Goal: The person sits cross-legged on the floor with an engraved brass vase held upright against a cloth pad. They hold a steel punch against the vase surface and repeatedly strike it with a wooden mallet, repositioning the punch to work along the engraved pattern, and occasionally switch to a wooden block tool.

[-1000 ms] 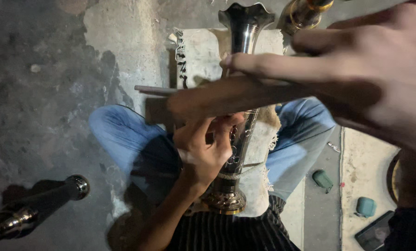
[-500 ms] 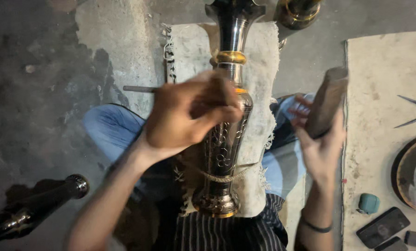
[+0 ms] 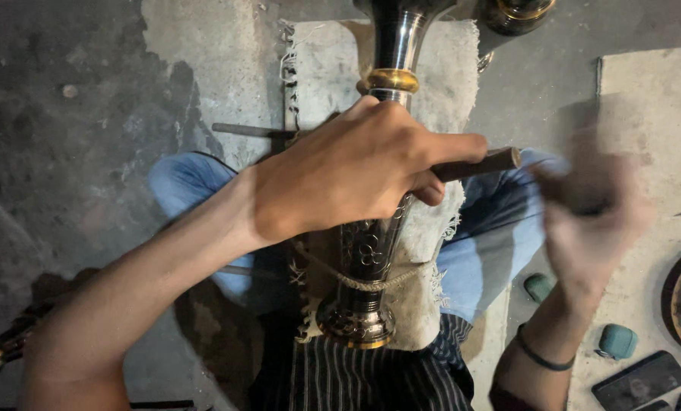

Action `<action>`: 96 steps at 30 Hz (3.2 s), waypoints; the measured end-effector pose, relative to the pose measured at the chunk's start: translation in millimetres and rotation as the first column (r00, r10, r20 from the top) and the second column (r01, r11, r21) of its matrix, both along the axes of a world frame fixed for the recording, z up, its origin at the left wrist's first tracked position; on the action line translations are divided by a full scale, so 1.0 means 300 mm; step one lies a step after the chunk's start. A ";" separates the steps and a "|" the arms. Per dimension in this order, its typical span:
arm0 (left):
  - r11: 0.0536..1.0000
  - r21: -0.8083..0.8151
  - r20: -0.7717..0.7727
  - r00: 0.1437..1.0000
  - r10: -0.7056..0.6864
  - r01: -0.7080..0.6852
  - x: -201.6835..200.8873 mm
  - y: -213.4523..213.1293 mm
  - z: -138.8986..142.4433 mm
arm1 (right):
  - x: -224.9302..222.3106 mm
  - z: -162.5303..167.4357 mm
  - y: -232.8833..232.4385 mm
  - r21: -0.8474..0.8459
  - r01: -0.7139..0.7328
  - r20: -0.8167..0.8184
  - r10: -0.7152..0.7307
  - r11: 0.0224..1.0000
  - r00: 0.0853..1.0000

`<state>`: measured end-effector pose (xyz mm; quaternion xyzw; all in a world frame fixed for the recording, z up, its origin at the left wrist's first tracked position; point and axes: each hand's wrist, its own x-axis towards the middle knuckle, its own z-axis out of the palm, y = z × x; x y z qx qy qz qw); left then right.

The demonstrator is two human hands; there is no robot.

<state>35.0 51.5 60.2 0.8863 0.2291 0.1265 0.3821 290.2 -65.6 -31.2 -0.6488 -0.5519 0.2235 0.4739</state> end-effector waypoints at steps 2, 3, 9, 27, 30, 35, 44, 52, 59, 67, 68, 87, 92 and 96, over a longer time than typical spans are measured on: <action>1.000 0.025 0.036 0.999 0.001 -0.002 0.002 -0.002 0.001 | -0.016 0.055 0.031 0.095 0.084 -0.366 -0.044 0.992 0.930; 0.999 0.036 0.054 0.999 0.000 -0.002 0.003 -0.004 0.001 | -0.018 0.088 0.045 0.120 0.054 -0.323 -0.012 0.991 0.946; 0.995 0.093 0.063 0.997 -0.038 0.032 0.016 -0.003 -0.006 | -0.059 0.170 0.060 0.055 -0.035 -0.273 0.049 0.998 0.961; 0.966 0.063 -0.062 0.967 -0.248 0.252 0.069 0.033 0.015 | -0.141 -0.012 -0.156 0.156 0.189 -0.504 -0.087 0.970 0.859; 0.959 0.036 -0.155 0.949 -0.274 0.283 0.074 0.037 0.016 | -0.109 -0.054 -0.194 0.140 0.066 0.210 -0.095 0.988 0.973; 0.941 0.053 -0.134 0.937 -0.324 0.333 0.078 0.050 0.032 | -0.092 -0.164 -0.261 0.174 0.157 0.096 -0.176 0.972 0.980; 0.939 -0.105 -0.204 0.917 -0.343 0.328 0.085 0.062 0.068 | -0.149 -0.133 -0.264 0.126 0.197 -0.025 -0.195 0.972 0.980; 0.888 0.405 0.184 0.932 -0.312 0.217 0.049 0.060 -0.024 | -0.138 0.001 -0.193 0.110 0.225 -0.011 -0.225 0.968 0.974; 0.941 0.149 -0.178 0.944 -0.278 0.305 0.053 0.051 -0.037 | -0.123 0.055 -0.147 0.069 0.286 -0.537 -0.206 0.956 0.818; 0.967 0.170 0.024 0.981 -0.195 0.188 0.027 0.031 -0.052 | -0.033 0.043 -0.127 0.133 0.116 -0.746 0.022 0.984 0.666; 0.965 0.185 0.023 0.981 -0.194 0.186 0.028 0.029 -0.057 | -0.025 0.039 -0.122 0.133 0.114 -0.729 0.019 0.985 0.684; 0.999 0.032 0.142 0.989 -0.035 0.031 -0.034 -0.020 -0.083 | -0.006 0.209 0.025 0.031 -0.076 -0.196 0.081 0.997 0.977; 0.990 0.077 0.297 0.951 0.089 -0.117 -0.061 -0.074 -0.117 | 0.041 0.215 0.066 -0.053 -0.153 -0.009 0.153 0.987 0.988; 0.961 0.015 0.266 0.928 0.261 -0.275 -0.067 -0.121 -0.144 | 0.072 0.285 0.145 -0.215 -0.332 0.480 0.395 0.919 0.784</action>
